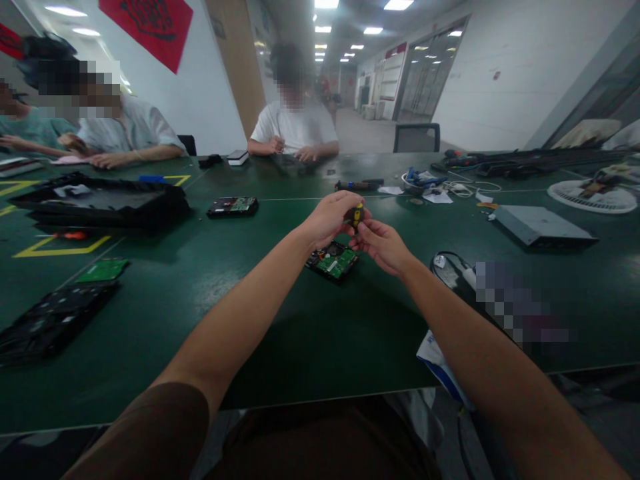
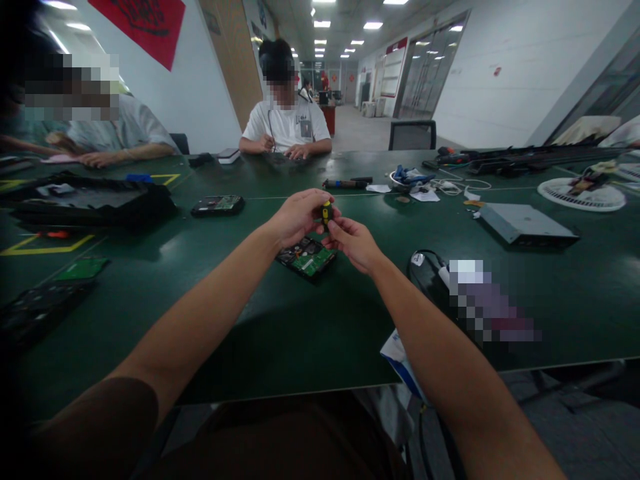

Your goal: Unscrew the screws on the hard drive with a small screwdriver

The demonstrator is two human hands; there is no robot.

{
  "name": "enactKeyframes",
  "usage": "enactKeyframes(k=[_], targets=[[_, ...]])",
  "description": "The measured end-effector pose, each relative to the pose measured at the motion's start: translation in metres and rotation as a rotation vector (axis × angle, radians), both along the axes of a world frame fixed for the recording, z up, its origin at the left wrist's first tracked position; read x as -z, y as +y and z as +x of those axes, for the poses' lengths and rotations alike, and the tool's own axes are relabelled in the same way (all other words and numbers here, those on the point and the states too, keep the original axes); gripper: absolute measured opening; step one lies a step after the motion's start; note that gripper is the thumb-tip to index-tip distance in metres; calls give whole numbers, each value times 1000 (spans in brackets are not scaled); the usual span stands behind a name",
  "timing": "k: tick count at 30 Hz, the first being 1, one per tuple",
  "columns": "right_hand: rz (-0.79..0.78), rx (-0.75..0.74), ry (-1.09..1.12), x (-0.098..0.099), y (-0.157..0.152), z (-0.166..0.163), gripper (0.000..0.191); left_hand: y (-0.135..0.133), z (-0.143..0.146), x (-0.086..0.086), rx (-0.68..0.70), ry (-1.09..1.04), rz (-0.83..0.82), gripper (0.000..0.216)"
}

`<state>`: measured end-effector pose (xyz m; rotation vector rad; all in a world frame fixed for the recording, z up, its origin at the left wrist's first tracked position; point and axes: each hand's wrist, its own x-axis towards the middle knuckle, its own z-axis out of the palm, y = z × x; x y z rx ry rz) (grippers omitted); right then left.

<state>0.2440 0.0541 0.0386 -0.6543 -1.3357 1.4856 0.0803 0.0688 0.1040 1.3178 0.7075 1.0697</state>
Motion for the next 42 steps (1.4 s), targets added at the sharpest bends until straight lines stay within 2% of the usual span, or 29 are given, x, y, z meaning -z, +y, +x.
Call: enactKeyframes(k=[3,8,11,16,27,32,36,42], targets=[[1,20,-2,-1,-1,0,31,0,1,0,21,-3,15,13],[44,31,-21,-1,0,-1,31,-2,2,2,48,26,100,30],[38,75,-23,-1,0,-2,34,-1,2,4,42,44,154,26],[17,76,-28,-1,-1,-2,34,-1,1,3,-47,113,162,22],[30,34,-47,1,2,2,37,-3,1,0,11,2,21,13],[64,67,-58,4,5,2,36,-4,3,0,26,38,112,15],[74,113,-64,5,6,1,38,-3,3,1,-15,101,189,18],[68,120,-115,5,6,2,38,-2,0,1,-22,118,195,15]])
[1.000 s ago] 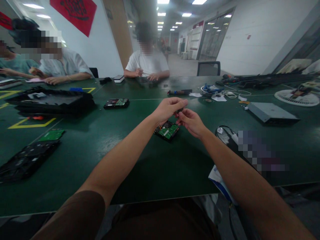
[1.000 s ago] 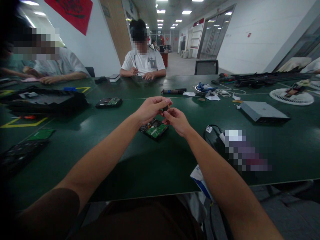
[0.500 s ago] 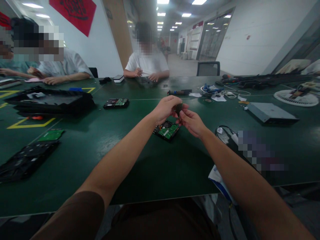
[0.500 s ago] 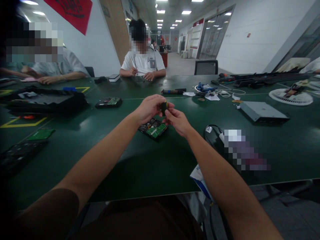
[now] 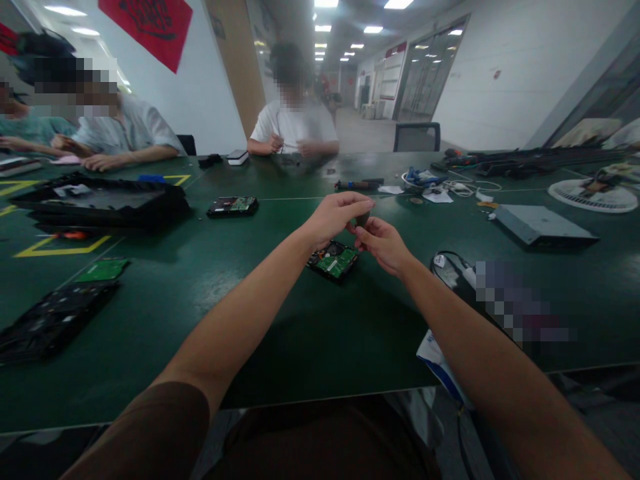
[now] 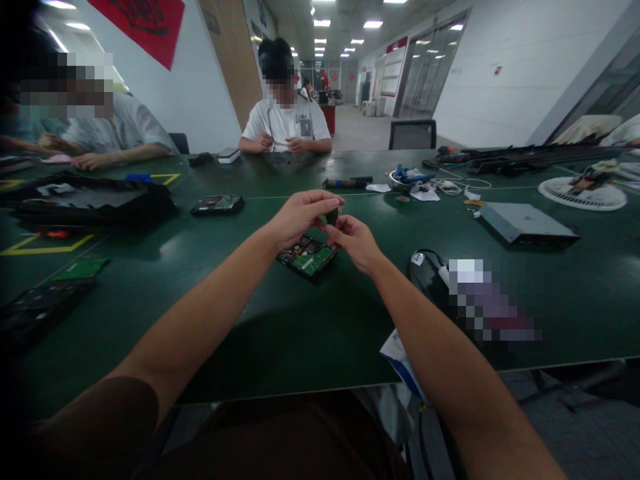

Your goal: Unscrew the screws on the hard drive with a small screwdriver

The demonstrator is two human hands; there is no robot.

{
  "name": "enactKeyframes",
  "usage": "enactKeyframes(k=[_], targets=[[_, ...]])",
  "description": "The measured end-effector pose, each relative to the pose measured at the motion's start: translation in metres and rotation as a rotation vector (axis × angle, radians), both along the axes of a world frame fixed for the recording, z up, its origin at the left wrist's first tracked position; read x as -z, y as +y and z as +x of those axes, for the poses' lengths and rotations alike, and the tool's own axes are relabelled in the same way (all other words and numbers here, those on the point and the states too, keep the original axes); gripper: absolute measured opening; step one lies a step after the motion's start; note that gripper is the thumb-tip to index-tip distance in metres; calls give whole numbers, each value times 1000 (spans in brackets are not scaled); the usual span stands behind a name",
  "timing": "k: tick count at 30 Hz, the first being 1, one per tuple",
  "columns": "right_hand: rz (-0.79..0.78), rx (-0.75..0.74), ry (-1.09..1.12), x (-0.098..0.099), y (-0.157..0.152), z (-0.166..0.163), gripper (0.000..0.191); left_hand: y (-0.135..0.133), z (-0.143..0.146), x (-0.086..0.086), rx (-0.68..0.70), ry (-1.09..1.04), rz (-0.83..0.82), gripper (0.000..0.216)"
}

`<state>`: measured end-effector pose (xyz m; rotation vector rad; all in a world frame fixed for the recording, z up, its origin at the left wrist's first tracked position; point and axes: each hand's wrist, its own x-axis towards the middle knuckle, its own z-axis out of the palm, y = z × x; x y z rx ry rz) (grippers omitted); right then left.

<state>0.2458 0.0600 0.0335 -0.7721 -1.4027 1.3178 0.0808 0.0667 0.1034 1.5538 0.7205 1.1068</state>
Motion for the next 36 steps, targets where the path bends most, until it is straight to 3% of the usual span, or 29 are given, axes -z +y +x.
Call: enactKeyframes(k=[8,18,29,32,36], targets=[[-26,-86,36,-6,-4,0,36,2,3,0,13,-102,-133,11],[27,2,22,2,1,0,36,-3,2,-2,-11,71,103,22],[153,10,-80,-3,1,0,36,0,2,-1,-7,10,15,10],[193,56,-82,2,6,1,37,3,0,-4,-9,48,67,13],[189,176,-125,10,10,2,41,3,-18,-11,-109,143,193,21]])
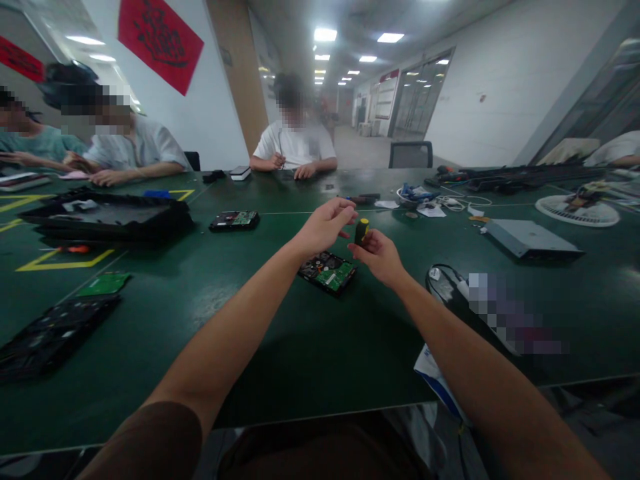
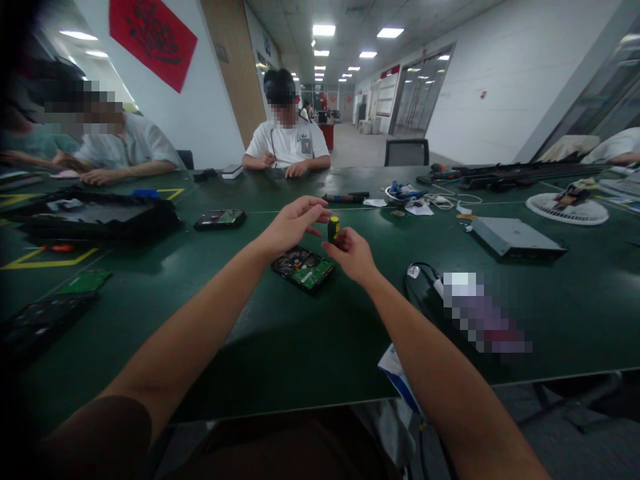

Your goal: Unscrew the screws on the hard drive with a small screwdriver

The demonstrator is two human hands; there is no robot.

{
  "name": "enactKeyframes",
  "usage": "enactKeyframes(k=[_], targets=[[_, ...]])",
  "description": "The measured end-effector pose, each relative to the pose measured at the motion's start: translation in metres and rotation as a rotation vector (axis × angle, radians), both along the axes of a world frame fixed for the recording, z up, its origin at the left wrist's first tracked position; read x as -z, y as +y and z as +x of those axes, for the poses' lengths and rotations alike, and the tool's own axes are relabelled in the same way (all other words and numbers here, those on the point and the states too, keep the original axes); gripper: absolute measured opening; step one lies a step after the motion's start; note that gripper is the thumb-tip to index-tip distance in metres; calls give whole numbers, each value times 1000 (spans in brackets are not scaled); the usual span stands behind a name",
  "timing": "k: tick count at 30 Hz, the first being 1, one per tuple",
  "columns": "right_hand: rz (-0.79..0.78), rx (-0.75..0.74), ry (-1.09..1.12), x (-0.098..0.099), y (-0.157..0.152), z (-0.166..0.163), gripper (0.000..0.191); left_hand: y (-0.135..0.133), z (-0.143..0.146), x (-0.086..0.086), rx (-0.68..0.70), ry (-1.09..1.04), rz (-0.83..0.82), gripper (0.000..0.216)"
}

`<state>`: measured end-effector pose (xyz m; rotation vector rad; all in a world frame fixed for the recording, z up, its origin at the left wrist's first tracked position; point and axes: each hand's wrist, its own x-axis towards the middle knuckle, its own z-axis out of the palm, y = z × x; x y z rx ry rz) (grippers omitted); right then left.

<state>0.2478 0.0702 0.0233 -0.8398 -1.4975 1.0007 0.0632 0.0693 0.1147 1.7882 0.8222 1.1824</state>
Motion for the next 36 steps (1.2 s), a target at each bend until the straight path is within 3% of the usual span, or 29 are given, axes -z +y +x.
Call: enactKeyframes(k=[3,6,9,12,16,21,25,27,31,36], targets=[[18,50,-61,3,0,-1,42,-12,-29,10,-120,203,186,24],[51,118,-104,4,-1,-3,44,-38,-63,40,-199,476,329,26],[66,153,-105,3,-2,-6,44,-63,-91,75,-241,611,459,34],[78,165,-71,-4,-4,-6,43,-74,-102,95,-189,741,536,44],[164,308,-80,-12,-4,2,44,-71,-93,100,-141,799,561,51],[189,589,-347,-8,11,27,43,-69,-86,103,-71,830,576,55],[134,676,-442,-7,20,48,43,-67,-93,106,-100,841,540,55],[190,741,-558,-9,21,54,43,-64,-95,108,-101,850,517,56],[373,665,-801,-10,20,49,25,-59,-92,110,-111,881,464,59],[228,468,-996,-8,13,32,36,-57,-84,112,-176,922,403,58]])
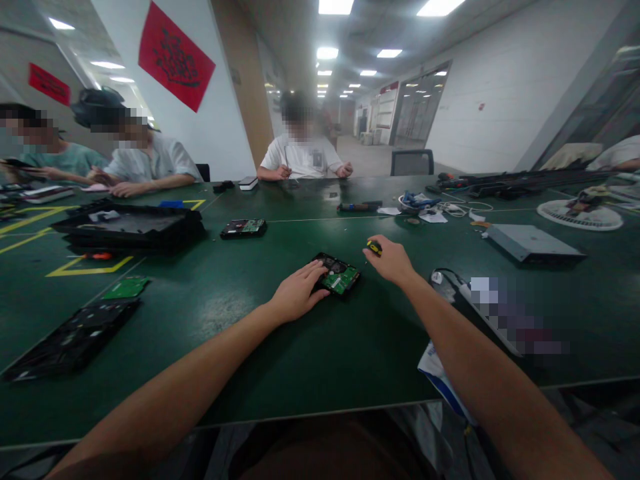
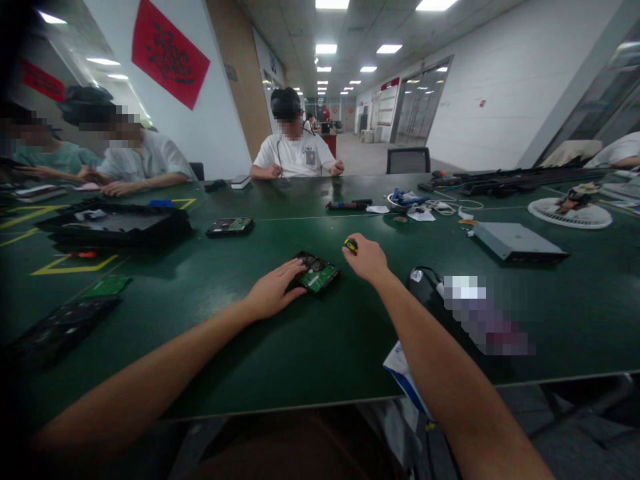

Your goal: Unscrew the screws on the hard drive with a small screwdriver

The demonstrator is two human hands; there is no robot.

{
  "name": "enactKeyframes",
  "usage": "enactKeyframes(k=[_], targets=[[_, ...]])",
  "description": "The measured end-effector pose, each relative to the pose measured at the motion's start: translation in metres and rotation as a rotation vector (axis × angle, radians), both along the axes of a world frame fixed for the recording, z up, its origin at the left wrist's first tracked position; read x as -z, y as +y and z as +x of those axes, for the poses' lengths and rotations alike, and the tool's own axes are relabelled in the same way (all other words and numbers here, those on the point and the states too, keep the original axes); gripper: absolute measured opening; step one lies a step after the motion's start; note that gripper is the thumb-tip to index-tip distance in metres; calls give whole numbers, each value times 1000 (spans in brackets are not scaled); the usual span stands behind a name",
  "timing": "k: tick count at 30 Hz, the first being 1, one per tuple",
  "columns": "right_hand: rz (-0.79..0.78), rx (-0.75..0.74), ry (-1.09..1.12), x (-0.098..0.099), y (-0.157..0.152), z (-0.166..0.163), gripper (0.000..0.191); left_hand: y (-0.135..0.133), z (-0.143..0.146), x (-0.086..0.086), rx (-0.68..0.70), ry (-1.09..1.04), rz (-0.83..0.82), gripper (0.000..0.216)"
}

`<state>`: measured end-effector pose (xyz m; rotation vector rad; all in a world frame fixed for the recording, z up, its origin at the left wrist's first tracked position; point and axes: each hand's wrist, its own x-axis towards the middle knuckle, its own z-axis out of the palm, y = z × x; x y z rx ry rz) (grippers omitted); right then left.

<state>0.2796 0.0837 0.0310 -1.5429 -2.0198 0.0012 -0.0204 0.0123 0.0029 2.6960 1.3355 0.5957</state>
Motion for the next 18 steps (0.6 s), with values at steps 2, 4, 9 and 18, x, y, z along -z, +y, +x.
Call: enactKeyframes(k=[2,4,9,18], targets=[[-74,16,-70,0,-3,-3,41,-1,2,0,-27,-2,-4,57],[-125,29,-175,0,-5,-3,44,-2,3,-1,-48,-9,-4,56],[-195,-8,-311,5,-5,1,36,-4,4,-4,-53,4,-12,53],[-207,-19,-345,14,-2,2,30,-2,10,1,-124,16,5,54]])
